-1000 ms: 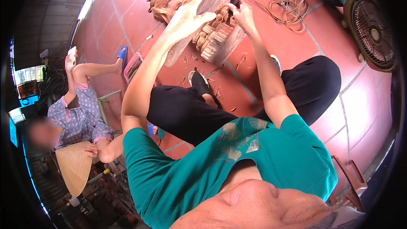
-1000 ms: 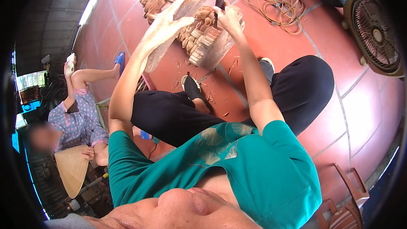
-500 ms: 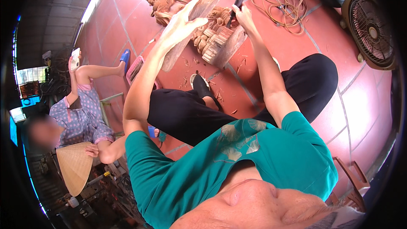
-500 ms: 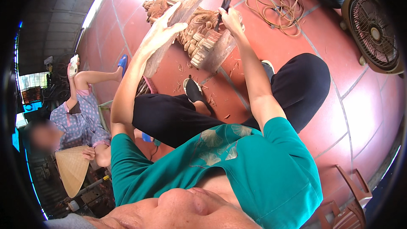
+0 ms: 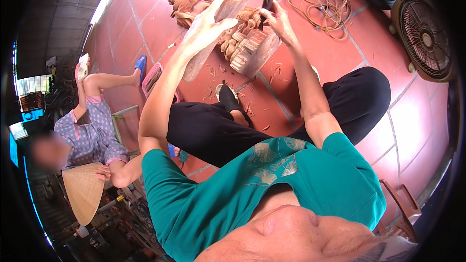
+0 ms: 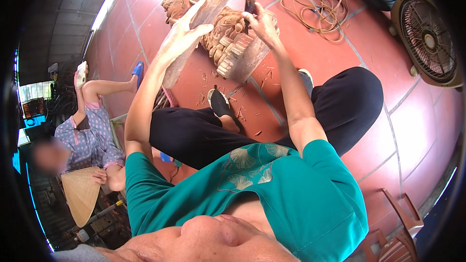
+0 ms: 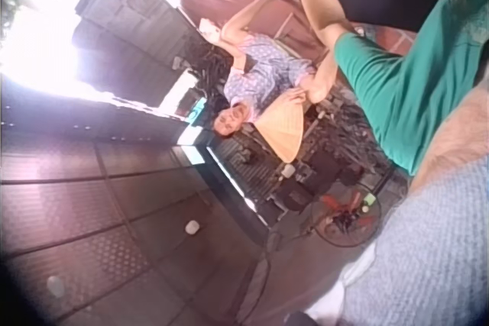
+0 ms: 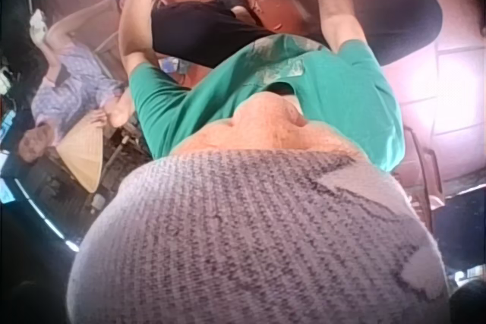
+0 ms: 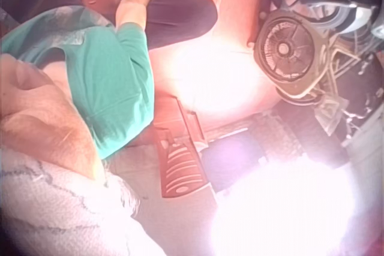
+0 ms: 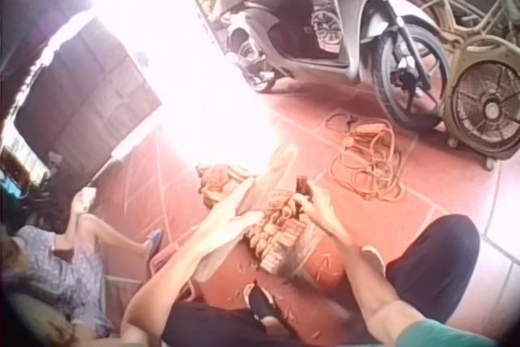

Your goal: The person sits on the floor and carves a wooden sculpture using a chisel and mallet. They repeatedly strike the chisel to shape the wood, with wood shavings accumulating around the work area.

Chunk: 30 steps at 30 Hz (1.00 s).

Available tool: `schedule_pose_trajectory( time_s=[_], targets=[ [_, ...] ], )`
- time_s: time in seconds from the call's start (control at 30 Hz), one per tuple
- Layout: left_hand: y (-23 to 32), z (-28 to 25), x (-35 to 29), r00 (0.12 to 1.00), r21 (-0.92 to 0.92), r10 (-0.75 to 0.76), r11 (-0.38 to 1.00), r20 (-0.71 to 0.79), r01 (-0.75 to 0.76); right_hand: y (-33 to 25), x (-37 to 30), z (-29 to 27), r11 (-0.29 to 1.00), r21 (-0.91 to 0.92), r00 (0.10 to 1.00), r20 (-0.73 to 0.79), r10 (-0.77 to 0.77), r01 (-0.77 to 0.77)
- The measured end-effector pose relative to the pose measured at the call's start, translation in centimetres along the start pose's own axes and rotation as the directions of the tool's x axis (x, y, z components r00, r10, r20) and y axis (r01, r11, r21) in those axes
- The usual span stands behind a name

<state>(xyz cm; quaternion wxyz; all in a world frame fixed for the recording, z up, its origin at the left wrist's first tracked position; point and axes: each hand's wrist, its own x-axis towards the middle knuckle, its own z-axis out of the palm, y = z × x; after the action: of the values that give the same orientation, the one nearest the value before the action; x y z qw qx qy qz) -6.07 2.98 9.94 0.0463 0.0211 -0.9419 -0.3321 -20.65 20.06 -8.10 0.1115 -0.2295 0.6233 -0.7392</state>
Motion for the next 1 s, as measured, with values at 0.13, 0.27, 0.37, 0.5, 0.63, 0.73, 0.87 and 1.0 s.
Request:
schedule_pose_trajectory(
  time_s=[0.13,0.27,0.37,0.5,0.63,0.73,0.87,1.0],
  targets=[
    [1.1,-0.4,-0.8,1.000,-0.002,-0.005,1.000,-0.011,0.005,-0.1,-0.7,1.2,0.976,-0.193,0.992,0.094,-0.086,0.102],
    [2.3,-0.5,-1.8,0.998,-0.133,-0.057,0.989,-0.005,0.056,-1.1,-1.1,1.3,0.959,-0.247,0.986,0.120,-0.113,0.139],
    [2.8,-0.4,-2.0,0.998,-0.134,-0.021,0.991,-0.063,0.012,-1.3,-1.1,1.3,0.950,-0.255,0.978,0.154,-0.144,0.180],
    [1.1,0.1,-1.5,0.933,0.071,0.254,0.967,-0.256,-0.244,-1.8,-1.3,1.6,0.950,-0.248,0.973,0.182,-0.146,0.189],
    [1.3,0.7,-1.3,0.892,0.058,0.301,0.953,-0.338,-0.299,-1.9,-1.7,1.4,0.931,-0.293,0.966,0.201,-0.163,0.218],
    [1.0,2.2,-1.9,0.957,-0.047,0.113,0.990,-0.269,-0.130,-1.4,-1.5,1.6,0.934,-0.257,0.955,0.227,-0.193,0.250],
    [-0.6,2.7,-1.4,0.994,0.094,-0.070,0.994,0.087,0.062,0.4,-1.3,1.4,0.885,-0.360,0.946,0.237,-0.220,0.296],
    [-1.0,2.4,-1.7,0.968,0.127,0.207,0.974,-0.140,-0.190,-0.6,-1.9,2.1,0.869,-0.400,0.947,0.245,-0.206,0.292]
  ],
)
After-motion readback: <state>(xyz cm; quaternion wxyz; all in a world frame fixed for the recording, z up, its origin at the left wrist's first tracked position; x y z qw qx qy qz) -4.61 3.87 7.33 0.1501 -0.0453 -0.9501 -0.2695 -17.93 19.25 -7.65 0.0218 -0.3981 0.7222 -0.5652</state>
